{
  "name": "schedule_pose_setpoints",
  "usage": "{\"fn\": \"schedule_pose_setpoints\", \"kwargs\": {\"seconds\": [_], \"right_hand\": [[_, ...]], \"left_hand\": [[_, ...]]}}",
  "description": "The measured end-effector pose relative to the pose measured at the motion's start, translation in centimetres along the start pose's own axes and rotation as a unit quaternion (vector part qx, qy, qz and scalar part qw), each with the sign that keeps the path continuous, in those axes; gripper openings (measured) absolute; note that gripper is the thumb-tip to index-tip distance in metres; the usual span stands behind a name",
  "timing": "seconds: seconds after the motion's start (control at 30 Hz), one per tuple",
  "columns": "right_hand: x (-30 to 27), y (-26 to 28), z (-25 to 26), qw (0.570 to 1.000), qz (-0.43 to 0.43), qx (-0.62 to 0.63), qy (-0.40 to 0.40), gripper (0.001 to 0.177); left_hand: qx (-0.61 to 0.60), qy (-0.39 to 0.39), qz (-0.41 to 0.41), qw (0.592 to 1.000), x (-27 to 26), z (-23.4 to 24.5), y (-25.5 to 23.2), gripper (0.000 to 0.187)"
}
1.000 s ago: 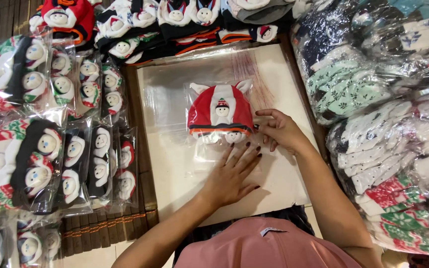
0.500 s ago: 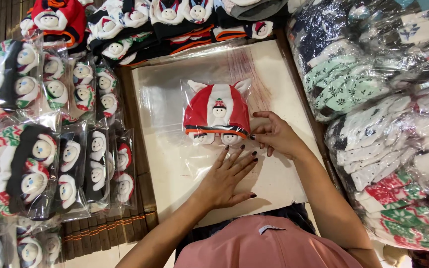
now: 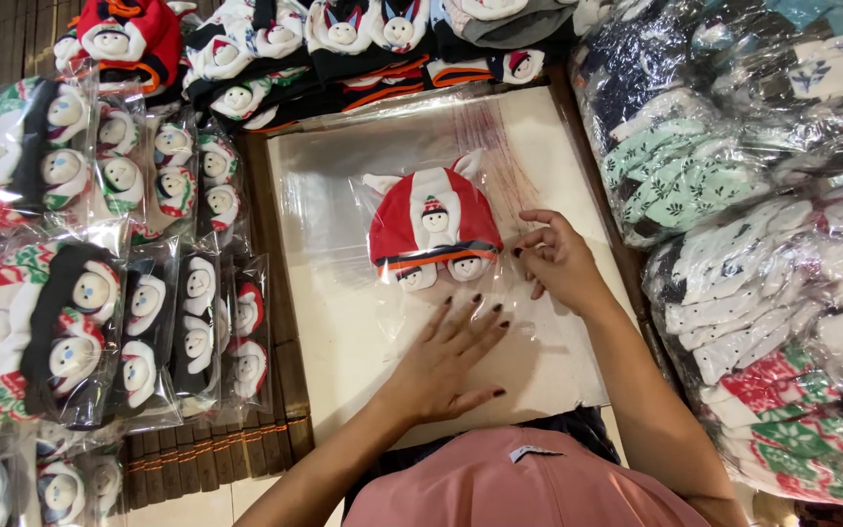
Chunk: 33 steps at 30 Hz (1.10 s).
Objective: Packaging small fabric items into clear plastic bags
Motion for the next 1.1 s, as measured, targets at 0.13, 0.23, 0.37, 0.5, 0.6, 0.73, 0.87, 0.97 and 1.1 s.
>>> {"fn": "schedule_pose_setpoints", "kwargs": {"seconds": [0.13, 0.23, 0.37, 0.5, 0.6, 0.73, 0.87, 0.97, 1.1], "right_hand": [[-1.7, 0.6, 0.7, 0.998, -0.043, -0.035, 0.012, 0.04], [-2.0, -0.6, 1.0, 0.99, -0.123, -0.029, 0.063, 0.03], [-2.0, -0.6, 0.5, 0.986, -0.139, 0.004, 0.092, 0.026], [-1.8, -1.6, 0.2, 0.982, -0.15, 0.045, 0.107, 0.024], [-0.5, -4.2, 0.7, 0.982, -0.139, 0.07, 0.11, 0.017], [-1.1, -2.8, 1.1, 0.982, -0.139, 0.076, 0.103, 0.014], [-1.5, -2.5, 1.5, 0.981, -0.137, 0.081, 0.107, 0.012], [-0.5, -3.8, 2.0, 0.981, -0.121, 0.109, 0.105, 0.014], [-0.1, -1.2, 2.1, 0.982, -0.1, 0.138, 0.086, 0.018]], "left_hand": [[-0.129, -0.209, 0.13, 0.961, -1.5, 6.4, 2.1, 0.052], [-0.238, -0.207, 0.459, 0.831, -5.2, 5.1, 8.9, 0.037], [-0.526, -0.148, 0.488, 0.681, -8.7, -0.4, 15.3, 0.041], [-0.582, -0.094, 0.49, 0.643, -7.9, -0.5, 15.0, 0.047], [-0.589, -0.09, 0.468, 0.653, -7.1, -1.7, 15.6, 0.036], [-0.599, -0.096, 0.453, 0.653, -6.7, -1.3, 15.3, 0.028], [-0.613, -0.094, 0.456, 0.639, -6.5, 0.3, 14.7, 0.026], [-0.63, -0.114, 0.444, 0.627, -5.8, 2.2, 14.3, 0.024], [-0.633, -0.15, 0.408, 0.64, -3.9, 6.2, 13.7, 0.021]]}}
Point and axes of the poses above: each hand's wrist, its own x-axis towards the middle knuckle, its own z-axis out of the back of the hand, y = z × x, the point moved 4 cm from there along x, towards the middle knuckle, and after that the axes turned 3 degrees about z, right-handed, at the moved point
